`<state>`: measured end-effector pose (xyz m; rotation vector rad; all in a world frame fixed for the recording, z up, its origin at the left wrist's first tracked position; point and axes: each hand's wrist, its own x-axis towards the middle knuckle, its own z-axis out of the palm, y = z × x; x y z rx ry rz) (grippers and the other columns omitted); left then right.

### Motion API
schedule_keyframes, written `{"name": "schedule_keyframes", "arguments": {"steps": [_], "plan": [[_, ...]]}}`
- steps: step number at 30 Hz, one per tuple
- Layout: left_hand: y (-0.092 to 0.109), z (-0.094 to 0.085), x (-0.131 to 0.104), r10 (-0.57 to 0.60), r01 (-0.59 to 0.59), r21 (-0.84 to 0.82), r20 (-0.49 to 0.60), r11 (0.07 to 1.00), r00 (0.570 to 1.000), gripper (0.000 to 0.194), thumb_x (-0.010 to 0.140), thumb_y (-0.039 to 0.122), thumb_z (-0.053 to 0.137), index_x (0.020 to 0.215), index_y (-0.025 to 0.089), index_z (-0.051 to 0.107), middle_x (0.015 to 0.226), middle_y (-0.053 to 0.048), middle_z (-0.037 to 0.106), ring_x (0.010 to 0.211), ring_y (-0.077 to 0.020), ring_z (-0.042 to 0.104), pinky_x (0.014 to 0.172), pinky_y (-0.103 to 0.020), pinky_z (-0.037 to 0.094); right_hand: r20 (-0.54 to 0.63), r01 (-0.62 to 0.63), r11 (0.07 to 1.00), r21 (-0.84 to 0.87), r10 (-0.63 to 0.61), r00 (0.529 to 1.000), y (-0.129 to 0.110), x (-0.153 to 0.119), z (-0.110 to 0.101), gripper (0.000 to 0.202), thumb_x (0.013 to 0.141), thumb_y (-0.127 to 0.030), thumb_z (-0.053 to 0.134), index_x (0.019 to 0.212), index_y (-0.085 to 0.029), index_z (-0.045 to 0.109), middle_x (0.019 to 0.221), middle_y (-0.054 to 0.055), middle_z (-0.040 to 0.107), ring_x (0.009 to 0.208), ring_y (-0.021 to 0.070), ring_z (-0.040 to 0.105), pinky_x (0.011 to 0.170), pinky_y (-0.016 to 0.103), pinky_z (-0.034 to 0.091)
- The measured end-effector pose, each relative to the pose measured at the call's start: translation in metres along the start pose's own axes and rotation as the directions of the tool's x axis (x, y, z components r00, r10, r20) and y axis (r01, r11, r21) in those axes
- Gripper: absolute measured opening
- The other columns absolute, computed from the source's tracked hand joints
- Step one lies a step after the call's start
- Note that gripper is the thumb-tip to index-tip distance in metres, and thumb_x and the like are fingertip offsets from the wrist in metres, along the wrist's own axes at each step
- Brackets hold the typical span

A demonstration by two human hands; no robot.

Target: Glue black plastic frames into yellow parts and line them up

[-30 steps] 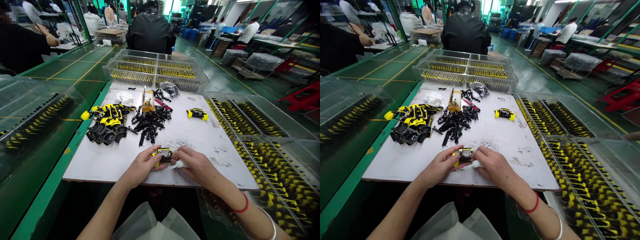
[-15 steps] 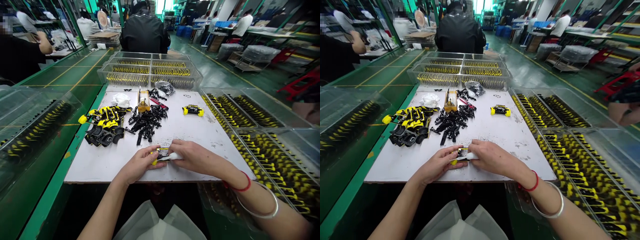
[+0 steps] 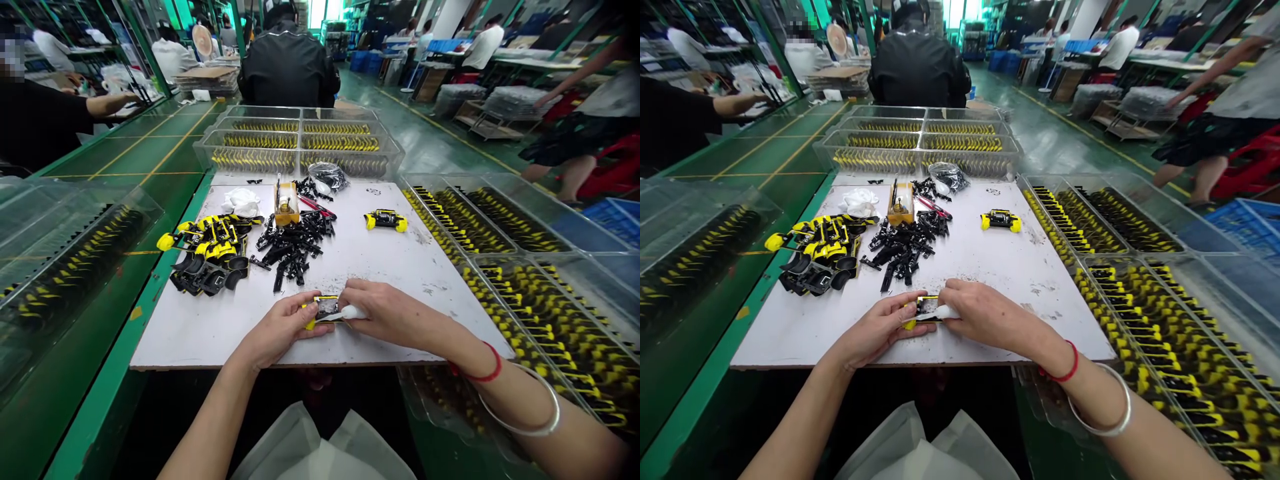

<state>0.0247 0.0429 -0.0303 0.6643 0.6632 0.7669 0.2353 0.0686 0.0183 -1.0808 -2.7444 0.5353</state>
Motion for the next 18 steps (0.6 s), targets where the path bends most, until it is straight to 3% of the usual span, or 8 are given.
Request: {"name": "schedule_keyframes", "arguments": {"steps": [10,15,18], "plan": [[-0.001,0.004,0.001,0.034,-0.033,0.014,-0.069,0.999,0.997,0.035,0.081,0.023,0.067,0.115,0.015,0.060,0.120,-0.012,0.062,0.109,-0.0245,0.060,0.099,-0.046,0.047,-0.011,-0.028,0.995,-0.099,0.027,1.000,-0.007,-0.002,0.007,0.016,0.076,-0.008,0.059,0.089,-0.016,0.057,0.088,0.005,0.057,0.073,0.0174,0.058,0.062,0.026,0.043],[-0.004,0.006,0.000,0.036,-0.032,0.033,-0.136,0.999,0.990,0.050,0.075,0.022,0.074,0.120,0.013,0.055,0.108,-0.013,0.067,0.101,-0.0232,0.064,0.098,-0.045,0.048,-0.075,-0.024,0.996,0.091,0.031,0.997,0.001,0.000,0.006,0.006,0.081,-0.012,0.057,0.082,-0.017,0.060,0.080,0.003,0.059,0.071,0.0149,0.058,0.064,0.024,0.043],[-0.005,0.007,0.000,0.051,-0.045,0.038,-0.152,0.998,0.987,0.053,0.074,0.023,0.075,0.122,0.012,0.054,0.107,-0.013,0.067,0.098,-0.0237,0.066,0.096,-0.043,0.049,-0.186,-0.140,0.953,0.268,0.194,0.963,0.007,-0.004,0.006,0.009,0.085,-0.025,0.056,0.087,-0.019,0.062,0.086,0.004,0.063,0.075,0.0150,0.059,0.069,0.026,0.046]]}}
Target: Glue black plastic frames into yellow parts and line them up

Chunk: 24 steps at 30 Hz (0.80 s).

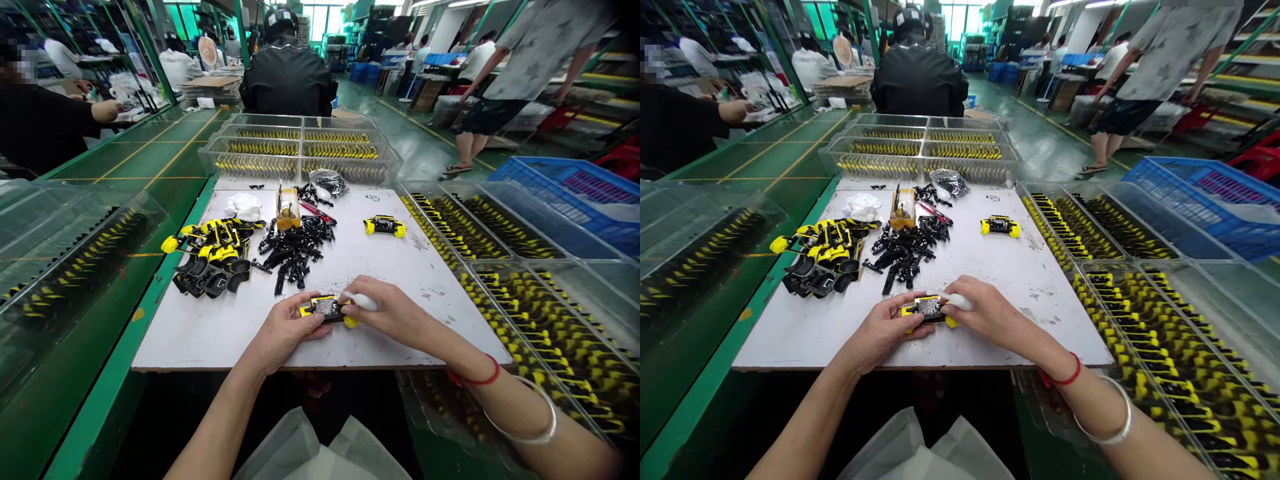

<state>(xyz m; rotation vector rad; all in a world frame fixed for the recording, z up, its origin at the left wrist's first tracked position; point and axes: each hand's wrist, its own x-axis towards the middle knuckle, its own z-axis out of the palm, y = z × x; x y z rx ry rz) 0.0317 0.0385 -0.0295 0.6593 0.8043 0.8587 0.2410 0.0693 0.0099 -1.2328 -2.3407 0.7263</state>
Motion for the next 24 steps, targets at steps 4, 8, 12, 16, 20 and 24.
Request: {"name": "schedule_keyframes", "arguments": {"steps": [4,8,12,16,20,24], "plan": [[0.001,0.000,-0.001,0.002,-0.002,0.023,0.014,1.000,1.000,0.052,0.075,0.022,0.074,0.122,0.013,0.053,0.114,-0.014,0.065,0.098,-0.0240,0.066,0.094,-0.042,0.051,0.055,-0.367,0.891,0.267,0.366,0.929,0.007,-0.008,0.004,0.032,0.086,-0.042,0.054,0.109,-0.020,0.055,0.075,-0.001,0.063,0.049,0.0102,0.051,0.050,0.024,0.044],[0.003,0.000,-0.002,0.003,-0.004,0.053,0.030,0.999,1.000,0.049,0.078,0.021,0.071,0.122,0.013,0.053,0.112,-0.013,0.066,0.098,-0.0219,0.065,0.092,-0.038,0.052,0.330,-0.543,0.678,0.495,0.432,0.839,0.003,-0.012,0.015,0.043,0.084,-0.048,0.054,0.114,-0.017,0.049,0.051,-0.007,0.052,0.040,0.0094,0.044,0.041,0.021,0.038],[0.004,0.001,-0.003,0.002,-0.005,0.067,0.036,0.998,0.999,0.048,0.078,0.022,0.071,0.122,0.013,0.053,0.108,-0.011,0.067,0.096,-0.0218,0.066,0.091,-0.036,0.052,0.355,-0.572,0.590,0.570,0.451,0.819,-0.006,-0.011,0.020,0.038,0.081,-0.046,0.058,0.104,-0.016,0.050,0.048,-0.007,0.051,0.039,0.0078,0.041,0.039,0.019,0.034],[0.004,0.000,-0.005,-0.002,-0.001,0.070,0.053,0.998,0.999,0.048,0.079,0.022,0.070,0.123,0.013,0.052,0.110,-0.012,0.066,0.097,-0.0230,0.066,0.091,-0.036,0.053,0.372,-0.583,0.555,0.594,0.453,0.810,-0.010,-0.011,0.021,0.032,0.079,-0.044,0.060,0.094,-0.018,0.050,0.046,-0.008,0.048,0.038,0.0064,0.037,0.036,0.017,0.030],[0.003,-0.001,-0.004,-0.008,0.003,0.068,0.076,0.998,0.997,0.049,0.080,0.021,0.069,0.125,0.013,0.049,0.112,-0.012,0.066,0.100,-0.0230,0.066,0.093,-0.036,0.052,0.381,-0.591,0.523,0.614,0.460,0.802,-0.011,-0.011,0.020,0.030,0.077,-0.041,0.063,0.089,-0.018,0.048,0.049,-0.009,0.049,0.038,0.0045,0.036,0.035,0.016,0.027],[0.002,-0.003,-0.003,-0.008,0.001,0.072,0.098,0.997,0.995,0.050,0.081,0.021,0.068,0.125,0.013,0.049,0.112,-0.012,0.066,0.100,-0.0232,0.065,0.096,-0.039,0.050,0.384,-0.615,0.492,0.616,0.495,0.780,-0.011,-0.012,0.019,0.033,0.075,-0.038,0.066,0.094,-0.018,0.048,0.057,-0.008,0.053,0.039,0.0035,0.039,0.035,0.015,0.027]]}}
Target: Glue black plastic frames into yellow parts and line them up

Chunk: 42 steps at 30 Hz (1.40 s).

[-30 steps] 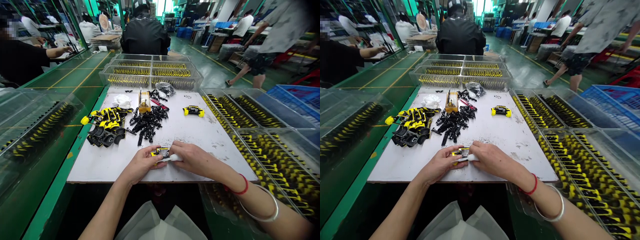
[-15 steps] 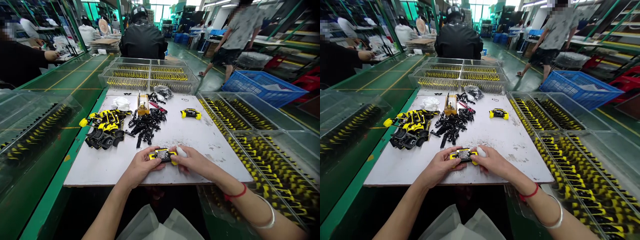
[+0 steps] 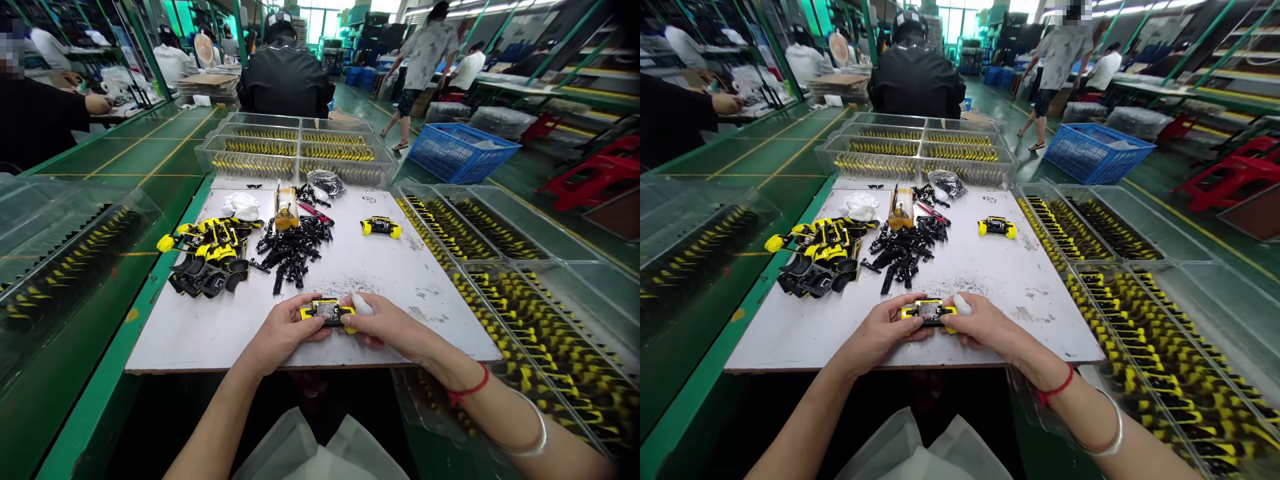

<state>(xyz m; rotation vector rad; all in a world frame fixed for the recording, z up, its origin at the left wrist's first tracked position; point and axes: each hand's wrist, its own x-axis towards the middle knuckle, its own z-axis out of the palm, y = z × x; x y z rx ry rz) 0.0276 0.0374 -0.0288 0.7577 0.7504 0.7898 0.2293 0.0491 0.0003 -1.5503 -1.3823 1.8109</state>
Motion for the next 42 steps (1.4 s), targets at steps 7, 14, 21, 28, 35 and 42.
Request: {"name": "schedule_keyframes", "arguments": {"steps": [7,14,21,28,35,42], "plan": [[-0.002,-0.002,0.001,0.009,-0.009,-0.002,0.019,1.000,1.000,0.050,0.080,0.022,0.069,0.125,0.013,0.049,0.110,-0.012,0.067,0.100,-0.0227,0.065,0.095,-0.038,0.050,0.013,-0.006,1.000,-0.013,0.006,1.000,0.002,0.001,-0.002,0.036,0.076,-0.038,0.067,0.099,-0.018,0.048,0.062,-0.006,0.058,0.041,0.0029,0.040,0.037,0.014,0.027],[-0.004,-0.002,-0.001,0.041,-0.041,-0.022,-0.013,0.999,0.999,0.053,0.078,0.022,0.071,0.125,0.014,0.050,0.108,-0.010,0.067,0.098,-0.0220,0.066,0.091,-0.035,0.053,0.051,0.050,0.998,-0.048,-0.047,0.998,0.002,0.001,-0.004,0.034,0.081,-0.042,0.063,0.100,-0.017,0.049,0.062,-0.005,0.055,0.045,0.0049,0.042,0.039,0.016,0.029],[-0.008,-0.002,-0.002,0.081,-0.081,0.004,-0.015,0.997,0.997,0.053,0.077,0.022,0.071,0.126,0.015,0.051,0.107,-0.009,0.067,0.096,-0.0201,0.065,0.090,-0.034,0.052,0.095,0.118,0.991,-0.068,-0.111,0.989,0.009,0.004,-0.009,0.039,0.078,-0.044,0.066,0.103,-0.017,0.051,0.058,-0.006,0.051,0.046,0.0064,0.042,0.040,0.017,0.030],[-0.014,-0.006,-0.003,0.138,-0.135,0.113,-0.022,0.984,0.990,0.051,0.082,0.028,0.066,0.128,0.016,0.050,0.118,-0.010,0.062,0.101,-0.0234,0.063,0.095,-0.040,0.050,0.052,0.102,0.989,-0.111,-0.097,0.994,0.008,0.004,-0.005,0.034,0.079,-0.045,0.062,0.094,-0.017,0.052,0.054,-0.005,0.051,0.043,0.0059,0.038,0.038,0.018,0.028],[-0.019,-0.007,-0.001,0.121,-0.112,0.136,-0.064,0.984,0.991,0.060,0.081,0.032,0.067,0.135,0.018,0.043,0.111,-0.010,0.065,0.092,-0.0229,0.067,0.093,-0.044,0.051,0.041,0.049,0.999,0.000,-0.049,0.998,0.008,0.007,-0.003,0.034,0.075,-0.038,0.068,0.097,-0.018,0.051,0.055,-0.008,0.049,0.041,0.0043,0.036,0.037,0.017,0.026],[-0.014,-0.004,0.001,0.087,-0.080,0.094,-0.076,0.992,0.993,0.063,0.078,0.031,0.070,0.132,0.015,0.045,0.105,-0.010,0.066,0.089,-0.0216,0.067,0.091,-0.043,0.052,0.027,0.014,1.000,0.022,-0.015,1.000,0.007,0.008,-0.003,0.032,0.074,-0.032,0.069,0.096,-0.019,0.051,0.058,-0.008,0.052,0.041,0.0040,0.037,0.037,0.016,0.025]]}}
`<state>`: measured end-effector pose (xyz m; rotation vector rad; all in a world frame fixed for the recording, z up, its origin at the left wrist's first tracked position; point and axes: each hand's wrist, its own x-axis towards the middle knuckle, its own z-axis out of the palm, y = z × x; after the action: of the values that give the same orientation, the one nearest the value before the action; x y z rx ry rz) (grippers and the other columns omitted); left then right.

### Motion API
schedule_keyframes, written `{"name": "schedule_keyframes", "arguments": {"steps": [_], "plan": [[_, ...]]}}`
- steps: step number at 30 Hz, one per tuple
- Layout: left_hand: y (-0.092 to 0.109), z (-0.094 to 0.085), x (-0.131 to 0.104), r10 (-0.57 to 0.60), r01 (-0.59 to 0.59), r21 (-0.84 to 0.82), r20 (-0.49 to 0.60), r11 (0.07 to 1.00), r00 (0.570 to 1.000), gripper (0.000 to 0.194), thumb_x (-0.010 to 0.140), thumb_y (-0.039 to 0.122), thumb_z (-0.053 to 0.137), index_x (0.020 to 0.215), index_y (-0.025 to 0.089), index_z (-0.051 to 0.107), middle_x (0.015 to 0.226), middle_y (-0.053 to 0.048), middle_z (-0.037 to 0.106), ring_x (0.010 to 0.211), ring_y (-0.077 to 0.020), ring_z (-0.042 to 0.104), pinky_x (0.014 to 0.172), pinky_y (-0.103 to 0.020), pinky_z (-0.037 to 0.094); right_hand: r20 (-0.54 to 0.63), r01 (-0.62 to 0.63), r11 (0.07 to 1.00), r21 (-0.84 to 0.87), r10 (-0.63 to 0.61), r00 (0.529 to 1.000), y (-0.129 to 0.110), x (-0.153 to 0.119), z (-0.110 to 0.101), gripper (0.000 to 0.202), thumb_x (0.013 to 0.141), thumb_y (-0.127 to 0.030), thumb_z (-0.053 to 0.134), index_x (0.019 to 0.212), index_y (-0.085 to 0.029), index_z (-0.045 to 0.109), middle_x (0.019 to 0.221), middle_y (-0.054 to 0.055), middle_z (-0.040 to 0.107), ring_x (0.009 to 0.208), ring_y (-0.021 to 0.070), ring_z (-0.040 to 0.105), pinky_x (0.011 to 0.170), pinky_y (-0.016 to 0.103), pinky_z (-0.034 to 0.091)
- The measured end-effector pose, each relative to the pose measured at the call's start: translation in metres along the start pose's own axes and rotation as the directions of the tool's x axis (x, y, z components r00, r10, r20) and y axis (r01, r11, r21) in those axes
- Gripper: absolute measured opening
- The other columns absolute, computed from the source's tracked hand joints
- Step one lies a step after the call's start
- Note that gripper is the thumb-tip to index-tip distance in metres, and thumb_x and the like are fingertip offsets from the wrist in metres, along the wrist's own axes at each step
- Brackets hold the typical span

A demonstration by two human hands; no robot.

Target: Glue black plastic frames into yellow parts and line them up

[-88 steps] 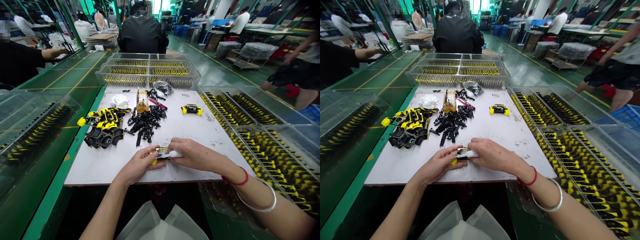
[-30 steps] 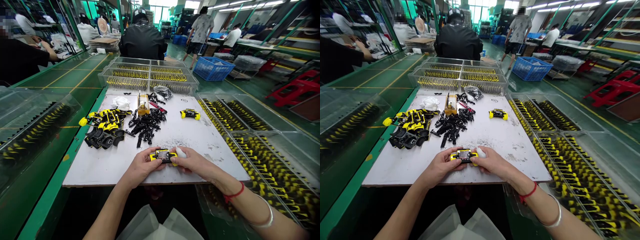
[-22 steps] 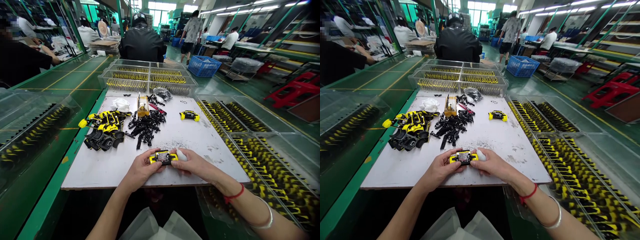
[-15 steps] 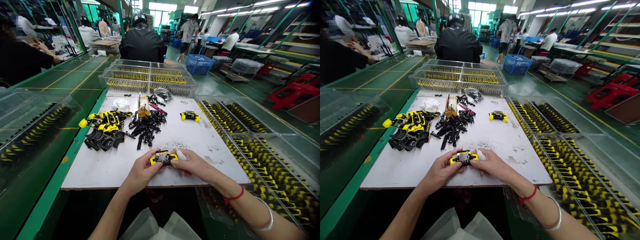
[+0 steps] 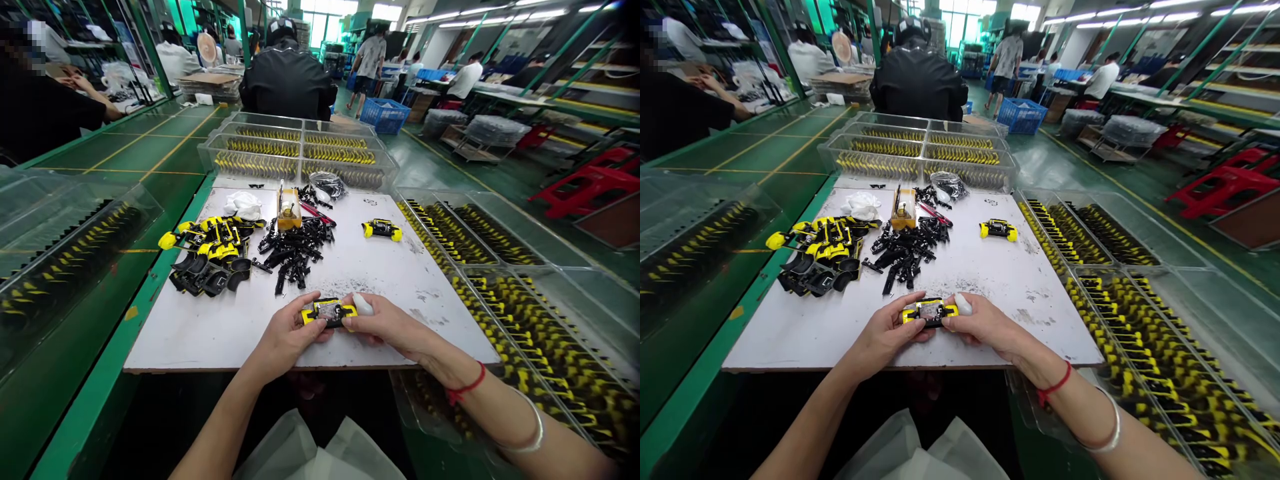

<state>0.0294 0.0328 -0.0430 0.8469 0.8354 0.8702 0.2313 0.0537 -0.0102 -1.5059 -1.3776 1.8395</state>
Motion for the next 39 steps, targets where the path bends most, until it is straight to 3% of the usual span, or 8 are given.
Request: {"name": "schedule_keyframes", "arguments": {"steps": [5,9,20,25,29,35,39], "plan": [[0.002,0.001,0.000,-0.005,0.005,-0.004,-0.011,1.000,1.000,0.066,0.075,0.031,0.073,0.133,0.014,0.044,0.102,-0.010,0.067,0.083,-0.0202,0.068,0.086,-0.039,0.055,-0.017,-0.004,1.000,-0.017,0.003,1.000,-0.003,-0.001,0.002,0.032,0.074,-0.032,0.069,0.096,-0.019,0.050,0.057,-0.009,0.050,0.041,0.0041,0.037,0.037,0.016,0.027],[0.003,0.001,-0.001,-0.020,0.020,0.041,-0.020,0.999,1.000,0.063,0.077,0.034,0.071,0.131,0.014,0.046,0.099,-0.010,0.068,0.079,-0.0209,0.070,0.082,-0.038,0.056,0.057,0.023,1.000,-0.021,-0.021,0.998,-0.003,-0.003,0.000,0.030,0.078,-0.038,0.064,0.096,-0.018,0.050,0.056,-0.008,0.048,0.040,0.0043,0.037,0.038,0.017,0.030],[0.009,0.002,-0.001,-0.058,0.057,0.031,0.023,0.998,0.998,0.061,0.080,0.029,0.068,0.133,0.013,0.042,0.103,-0.011,0.067,0.087,-0.0226,0.069,0.093,-0.046,0.050,0.028,-0.020,1.000,0.012,0.020,0.999,-0.002,-0.003,0.000,0.030,0.072,-0.035,0.067,0.091,-0.018,0.051,0.054,-0.008,0.052,0.036,0.0036,0.035,0.035,0.017,0.022],[0.012,0.000,-0.001,-0.079,0.081,-0.035,0.049,0.996,0.996,0.054,0.083,0.026,0.065,0.132,0.014,0.043,0.110,-0.012,0.064,0.093,-0.0226,0.067,0.099,-0.048,0.046,0.001,-0.005,1.000,0.005,0.005,1.000,-0.004,-0.004,0.004,0.027,0.072,-0.036,0.064,0.087,-0.018,0.051,0.066,-0.003,0.061,0.037,0.0035,0.036,0.035,0.018,0.023],[0.012,0.000,0.000,-0.056,0.061,-0.126,0.042,0.990,0.998,0.049,0.084,0.022,0.064,0.129,0.013,0.045,0.116,-0.013,0.061,0.100,-0.0238,0.065,0.102,-0.047,0.045,0.044,0.009,1.000,-0.021,-0.008,0.999,-0.007,-0.004,0.004,0.018,0.075,-0.034,0.059,0.079,-0.017,0.053,0.065,-0.003,0.058,0.038,0.0037,0.035,0.035,0.018,0.025],[0.013,0.005,0.001,-0.092,0.089,-0.067,-0.041,0.994,0.995,0.046,0.084,0.023,0.063,0.125,0.012,0.046,0.111,-0.015,0.063,0.094,-0.0242,0.067,0.097,-0.047,0.049,0.113,0.010,1.000,-0.004,-0.010,0.994,-0.007,-0.004,0.001,0.019,0.077,-0.035,0.058,0.077,-0.016,0.053,0.073,0.000,0.059,0.042,0.0041,0.039,0.036,0.018,0.026],[0.014,0.004,0.001,-0.091,0.089,-0.073,-0.023,0.993,0.996,0.048,0.083,0.024,0.065,0.126,0.013,0.046,0.112,-0.015,0.063,0.092,-0.0230,0.068,0.096,-0.047,0.050,0.153,0.030,0.999,0.017,-0.033,0.988,-0.006,-0.003,-0.001,0.020,0.076,-0.035,0.060,0.078,-0.016,0.054,0.074,0.001,0.058,0.044,0.0042,0.040,0.036,0.017,0.027]]}}
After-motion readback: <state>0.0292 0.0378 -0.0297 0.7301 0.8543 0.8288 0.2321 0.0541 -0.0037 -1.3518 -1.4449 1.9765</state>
